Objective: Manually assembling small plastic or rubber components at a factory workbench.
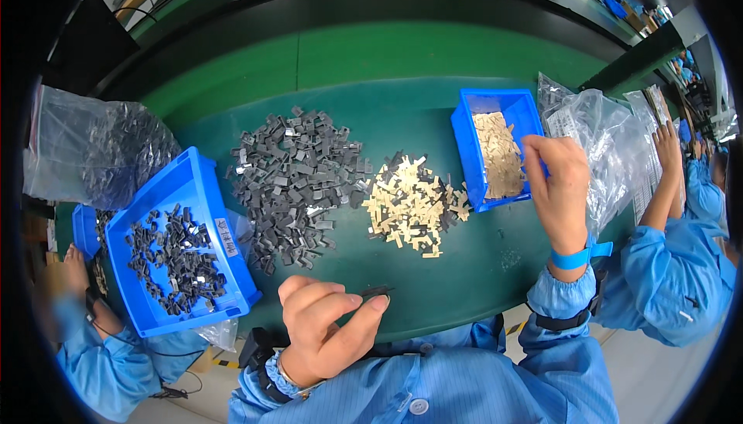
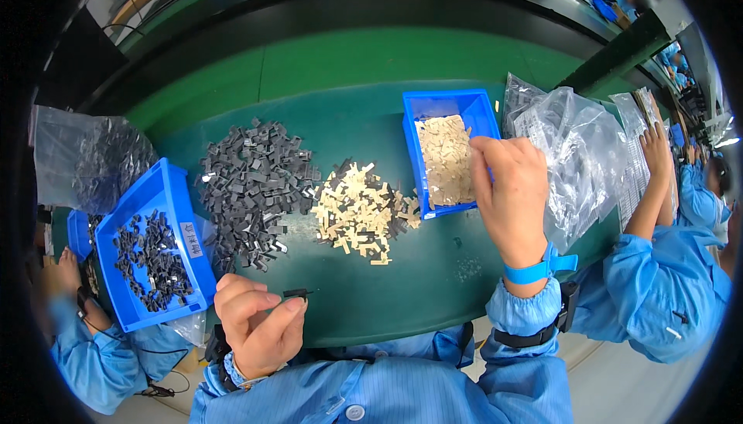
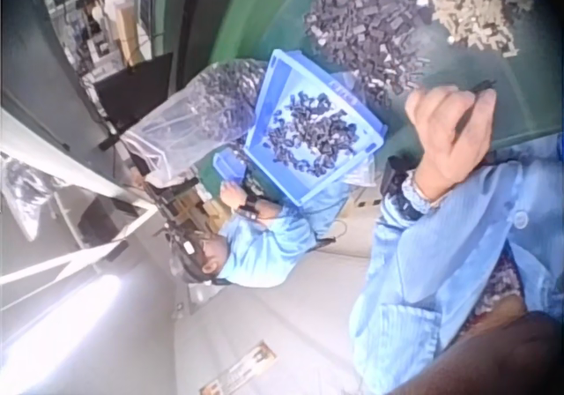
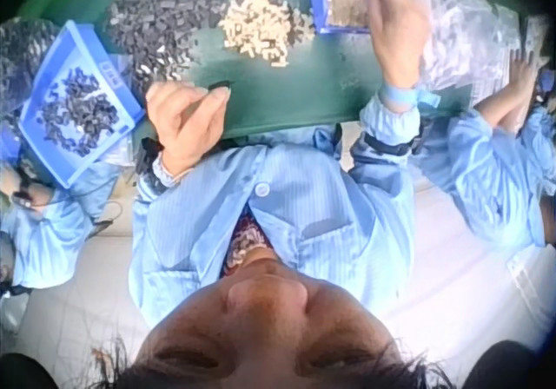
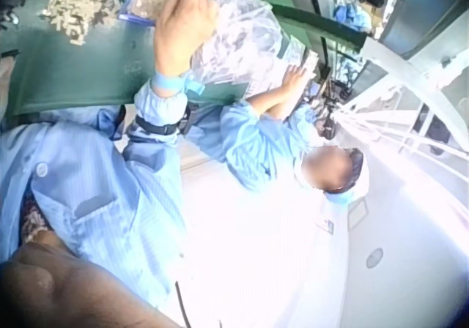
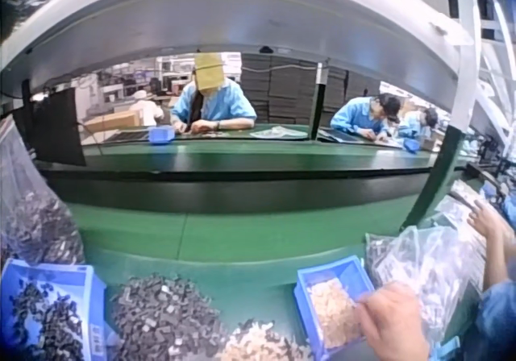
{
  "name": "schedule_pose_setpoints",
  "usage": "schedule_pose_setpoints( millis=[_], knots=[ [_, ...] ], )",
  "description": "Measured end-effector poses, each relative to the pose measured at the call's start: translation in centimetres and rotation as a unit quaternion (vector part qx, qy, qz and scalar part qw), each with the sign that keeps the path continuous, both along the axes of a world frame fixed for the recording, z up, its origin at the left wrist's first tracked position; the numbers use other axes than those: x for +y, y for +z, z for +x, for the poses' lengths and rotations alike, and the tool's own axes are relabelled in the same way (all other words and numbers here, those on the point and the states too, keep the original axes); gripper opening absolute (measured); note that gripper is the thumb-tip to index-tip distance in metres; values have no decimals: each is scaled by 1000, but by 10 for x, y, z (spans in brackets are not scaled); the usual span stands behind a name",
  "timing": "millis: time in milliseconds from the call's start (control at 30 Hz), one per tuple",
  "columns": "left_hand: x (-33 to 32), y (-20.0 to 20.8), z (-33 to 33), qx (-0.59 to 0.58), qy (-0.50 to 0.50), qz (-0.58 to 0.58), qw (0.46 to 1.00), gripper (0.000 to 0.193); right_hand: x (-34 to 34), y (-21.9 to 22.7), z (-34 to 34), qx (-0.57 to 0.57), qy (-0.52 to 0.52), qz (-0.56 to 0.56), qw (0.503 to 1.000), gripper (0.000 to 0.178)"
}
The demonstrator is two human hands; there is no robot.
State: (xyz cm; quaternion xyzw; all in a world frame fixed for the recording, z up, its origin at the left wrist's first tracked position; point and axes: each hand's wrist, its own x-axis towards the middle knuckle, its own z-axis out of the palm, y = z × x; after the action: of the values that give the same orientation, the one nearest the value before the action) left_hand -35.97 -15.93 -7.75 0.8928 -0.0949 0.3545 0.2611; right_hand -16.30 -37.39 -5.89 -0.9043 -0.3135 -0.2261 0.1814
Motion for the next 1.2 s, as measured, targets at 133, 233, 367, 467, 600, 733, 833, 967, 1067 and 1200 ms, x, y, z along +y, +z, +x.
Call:
schedule_pose_setpoints(
  millis=[133,233,367,467,600,733,833,967,1067,1200],
  knots=[
    [-1,1,-1,-2,-25,40,999,31,-4,0,0,7,-2,-19,1000,9],
    [-2,-3,-1,-28,-32,66,997,33,12,8,-20,80,47,149,984,7],
    [-7,-5,-1,-74,-16,74,994,29,41,13,-55,456,349,188,797,5],
    [-8,-4,-2,-69,-24,86,994,28,49,3,-63,526,370,186,743,7],
    [-8,-5,-8,-61,-35,93,993,26,55,3,-63,539,398,149,727,6],
    [-6,-9,-9,-70,-37,116,990,28,57,1,-65,551,410,154,710,6],
    [-5,-9,-7,-48,-45,116,991,30,57,-2,-69,495,411,126,755,7],
    [4,-12,7,17,15,93,995,40,61,-14,-76,405,326,152,841,8],
    [11,-16,13,125,109,74,983,42,62,-21,-73,403,255,224,850,7],
    [17,-33,32,138,187,70,970,30,57,-22,-74,405,212,257,851,5]
  ],
)
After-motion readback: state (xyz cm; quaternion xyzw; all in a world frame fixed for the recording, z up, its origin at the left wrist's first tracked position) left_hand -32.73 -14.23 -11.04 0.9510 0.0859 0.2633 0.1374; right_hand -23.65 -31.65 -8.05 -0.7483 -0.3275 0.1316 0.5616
